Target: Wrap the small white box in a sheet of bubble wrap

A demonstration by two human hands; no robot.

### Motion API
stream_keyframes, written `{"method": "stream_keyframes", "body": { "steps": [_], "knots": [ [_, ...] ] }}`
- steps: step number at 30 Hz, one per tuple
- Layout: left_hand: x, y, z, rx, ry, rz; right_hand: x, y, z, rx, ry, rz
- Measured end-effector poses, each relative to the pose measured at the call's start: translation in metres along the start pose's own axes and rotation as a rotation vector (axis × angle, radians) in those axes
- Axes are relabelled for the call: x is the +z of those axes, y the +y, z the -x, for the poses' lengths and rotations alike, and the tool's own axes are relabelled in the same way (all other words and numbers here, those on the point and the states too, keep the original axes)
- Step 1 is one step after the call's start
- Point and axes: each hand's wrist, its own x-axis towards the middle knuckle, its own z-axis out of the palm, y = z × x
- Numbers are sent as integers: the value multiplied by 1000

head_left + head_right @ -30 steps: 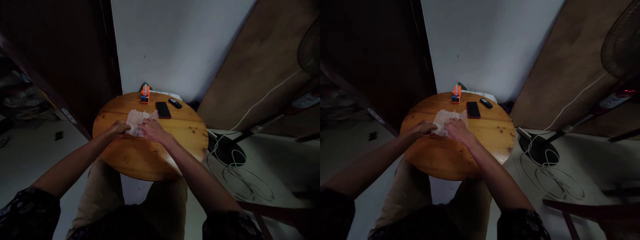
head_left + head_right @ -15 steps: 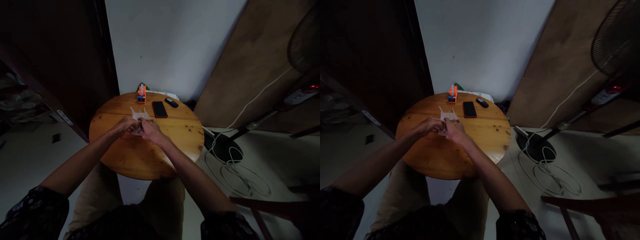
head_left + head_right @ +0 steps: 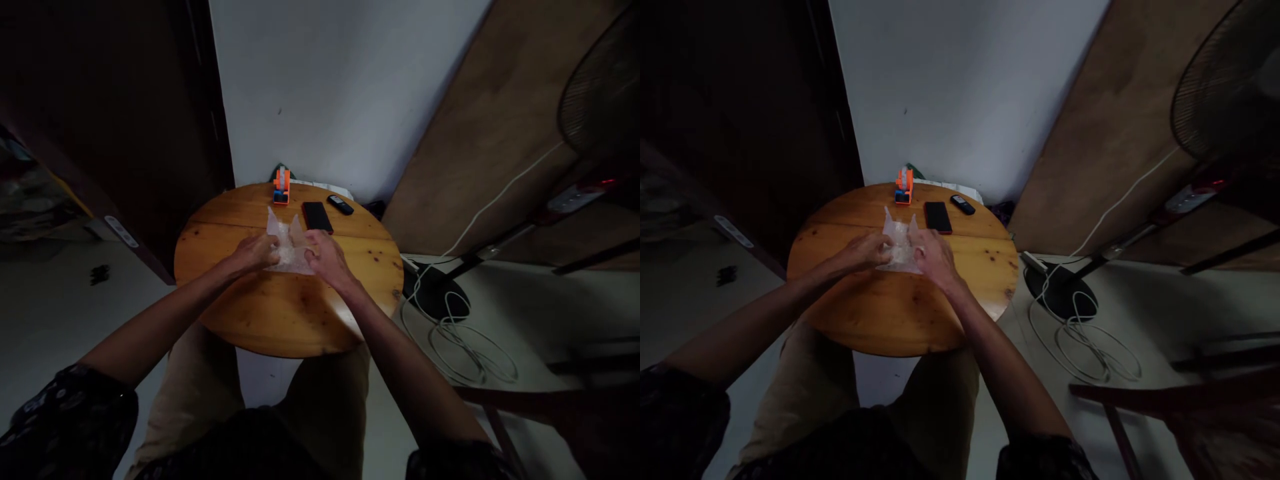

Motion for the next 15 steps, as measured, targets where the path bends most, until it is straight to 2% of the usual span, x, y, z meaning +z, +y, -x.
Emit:
{"method": "stream_keyframes", "body": {
  "steps": [3, 7, 11, 15],
  "knots": [
    [-1, -4, -5, 151, 4, -62, -4, 19, 6, 233, -18, -51],
    [-3, 1, -10, 238, -103, -47, 2, 24, 12, 443, -135, -267],
    [-5, 6, -8, 228, -143, 81, 16, 17, 8, 510, -139, -385],
    [-7, 6, -3, 221, -149, 162, 27, 15, -1, 522, -115, -321]
  ]
}}
